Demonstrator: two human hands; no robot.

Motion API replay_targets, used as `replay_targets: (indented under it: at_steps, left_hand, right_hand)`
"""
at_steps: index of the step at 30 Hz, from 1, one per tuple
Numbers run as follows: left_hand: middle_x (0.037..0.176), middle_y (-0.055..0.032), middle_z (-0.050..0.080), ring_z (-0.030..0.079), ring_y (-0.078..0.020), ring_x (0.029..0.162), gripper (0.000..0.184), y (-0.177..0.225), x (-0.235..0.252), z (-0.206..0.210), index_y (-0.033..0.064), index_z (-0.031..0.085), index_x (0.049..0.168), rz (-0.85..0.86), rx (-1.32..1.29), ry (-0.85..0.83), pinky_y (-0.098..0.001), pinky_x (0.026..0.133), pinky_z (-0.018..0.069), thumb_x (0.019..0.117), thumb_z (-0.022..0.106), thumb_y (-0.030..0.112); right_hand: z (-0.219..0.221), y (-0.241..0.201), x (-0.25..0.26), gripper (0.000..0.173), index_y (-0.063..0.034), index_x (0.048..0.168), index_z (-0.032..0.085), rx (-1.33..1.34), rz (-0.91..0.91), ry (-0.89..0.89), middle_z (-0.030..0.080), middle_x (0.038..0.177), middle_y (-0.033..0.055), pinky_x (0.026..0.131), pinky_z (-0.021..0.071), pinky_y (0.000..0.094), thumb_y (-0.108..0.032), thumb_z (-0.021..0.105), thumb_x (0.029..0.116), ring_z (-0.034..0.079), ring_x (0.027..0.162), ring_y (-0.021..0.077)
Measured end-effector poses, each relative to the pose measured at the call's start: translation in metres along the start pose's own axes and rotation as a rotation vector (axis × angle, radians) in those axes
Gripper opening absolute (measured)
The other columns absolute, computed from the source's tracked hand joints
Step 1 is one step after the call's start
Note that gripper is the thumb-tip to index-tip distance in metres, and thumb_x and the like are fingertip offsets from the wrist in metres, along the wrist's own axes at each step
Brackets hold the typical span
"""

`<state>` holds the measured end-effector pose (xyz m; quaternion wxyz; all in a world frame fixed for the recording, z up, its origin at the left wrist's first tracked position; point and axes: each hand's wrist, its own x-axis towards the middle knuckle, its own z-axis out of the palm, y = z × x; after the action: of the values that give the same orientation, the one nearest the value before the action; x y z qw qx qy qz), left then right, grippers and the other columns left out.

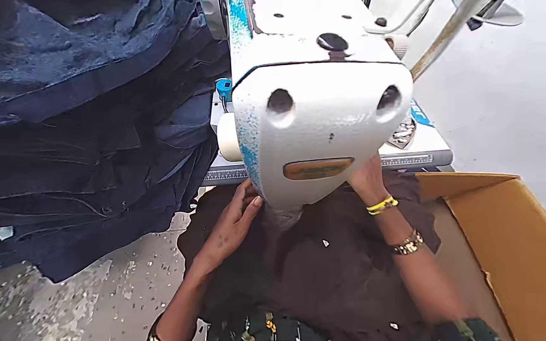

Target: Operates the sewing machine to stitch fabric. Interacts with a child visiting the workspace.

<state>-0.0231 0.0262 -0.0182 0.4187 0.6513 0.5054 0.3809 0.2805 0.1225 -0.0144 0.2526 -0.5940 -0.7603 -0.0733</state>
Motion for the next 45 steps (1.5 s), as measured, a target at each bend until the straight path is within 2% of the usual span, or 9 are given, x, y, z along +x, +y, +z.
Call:
replay_targets:
  at_steps: [9,17,21,23,25,28,31,36,45]
  left_hand:
    - [0.127,-0.0170,0.058,0.059,-0.0078,0.112,0.057,0.011,0.010,0.028,-0.0084,0.035,0.149,-0.134,-0.076,0.194,-0.0221,0.097,0.0482,0.1019,0.049,0.021]
    - [0.109,-0.0074,0.058,0.058,0.0025,0.090,0.049,0.010,0.017,0.032,-0.0091,0.040,0.138,-0.162,-0.144,0.275,-0.0139,0.079,0.0482,0.0977,0.055,0.014]
    - [0.090,-0.0037,0.056,0.054,-0.0013,0.080,0.027,0.005,0.016,0.029,-0.0053,0.056,0.109,-0.127,-0.010,0.282,-0.0202,0.075,0.0457,0.0984,0.057,0.020]
    - [0.065,0.0030,0.054,0.050,0.0018,0.060,0.024,0.012,0.001,0.026,0.0032,0.061,0.077,0.077,0.110,0.261,-0.0181,0.058,0.0417,0.0953,0.057,0.018]
    - [0.057,0.0001,0.050,0.047,-0.0008,0.053,0.035,0.028,-0.022,0.019,0.0046,0.057,0.067,0.356,0.099,0.068,-0.0162,0.051,0.0388,0.0989,0.058,0.018]
    - [0.062,-0.0024,0.051,0.047,-0.0037,0.057,0.035,0.038,-0.038,0.016,0.0055,0.056,0.072,0.454,0.091,-0.056,-0.0162,0.053,0.0378,0.1016,0.060,0.023]
    - [0.079,-0.0016,0.070,0.061,0.0021,0.072,0.026,0.033,-0.035,0.011,0.0044,0.073,0.091,0.417,0.099,-0.008,-0.0128,0.068,0.0490,0.1009,0.063,0.026]
    - [0.093,0.0082,0.075,0.066,0.0066,0.088,0.023,0.024,-0.042,-0.022,0.0113,0.076,0.096,0.320,-0.032,0.084,-0.0138,0.081,0.0549,0.1012,0.064,0.031]
    - [0.081,0.0101,0.068,0.058,0.0097,0.070,0.024,-0.038,-0.041,-0.076,0.0109,0.075,0.093,-0.146,0.259,0.413,-0.0130,0.066,0.0470,0.0957,0.064,0.033]
  right_hand:
    - [0.012,0.006,-0.011,0.021,0.0049,0.096,0.071,0.148,0.006,0.158,0.069,0.097,0.0251,0.078,0.0520,0.0572,-0.015,0.067,0.0960,0.067,0.095,0.0443]
    - [-0.015,-0.010,-0.032,0.018,0.0025,0.100,0.072,0.433,0.140,0.189,0.069,0.082,0.0101,0.068,0.0492,0.0211,-0.013,0.065,0.0954,0.061,0.069,0.0066]
    - [-0.026,-0.034,-0.022,0.014,0.0013,0.092,0.073,0.429,0.046,0.170,0.069,0.082,0.0113,0.067,0.0515,0.0322,-0.012,0.068,0.0908,0.064,0.071,0.0155]
    - [-0.027,-0.050,-0.022,0.015,-0.0003,0.082,0.070,0.336,-0.152,0.251,0.068,0.076,0.0127,0.061,0.0522,0.0382,-0.014,0.069,0.0879,0.067,0.069,0.0235]
    - [-0.025,-0.065,-0.028,0.020,-0.0052,0.080,0.067,0.258,-0.452,0.328,0.067,0.072,0.0110,0.058,0.0534,0.0357,-0.018,0.064,0.0946,0.067,0.066,0.0236]
    - [-0.025,-0.093,-0.032,0.025,-0.0100,0.079,0.065,0.199,-0.739,0.293,0.062,0.066,0.0061,0.060,0.0474,0.0331,-0.014,0.054,0.1009,0.062,0.064,0.0223]
    - [-0.026,-0.099,-0.026,0.022,-0.0087,0.074,0.069,0.252,-0.633,0.231,0.071,0.073,0.0081,0.064,0.0522,0.0318,-0.015,0.061,0.0945,0.069,0.072,0.0210]
    - [-0.031,-0.102,-0.064,0.029,-0.0091,0.108,0.053,0.991,-0.418,-0.241,0.065,0.092,0.0024,0.091,0.0479,0.0226,-0.038,0.054,0.1059,0.062,0.095,0.0075]
    - [-0.016,-0.096,-0.032,0.036,0.0013,0.101,0.067,0.666,0.031,-0.239,0.065,0.077,0.0065,0.071,0.0482,0.0396,-0.032,0.072,0.0885,0.061,0.074,0.0156]
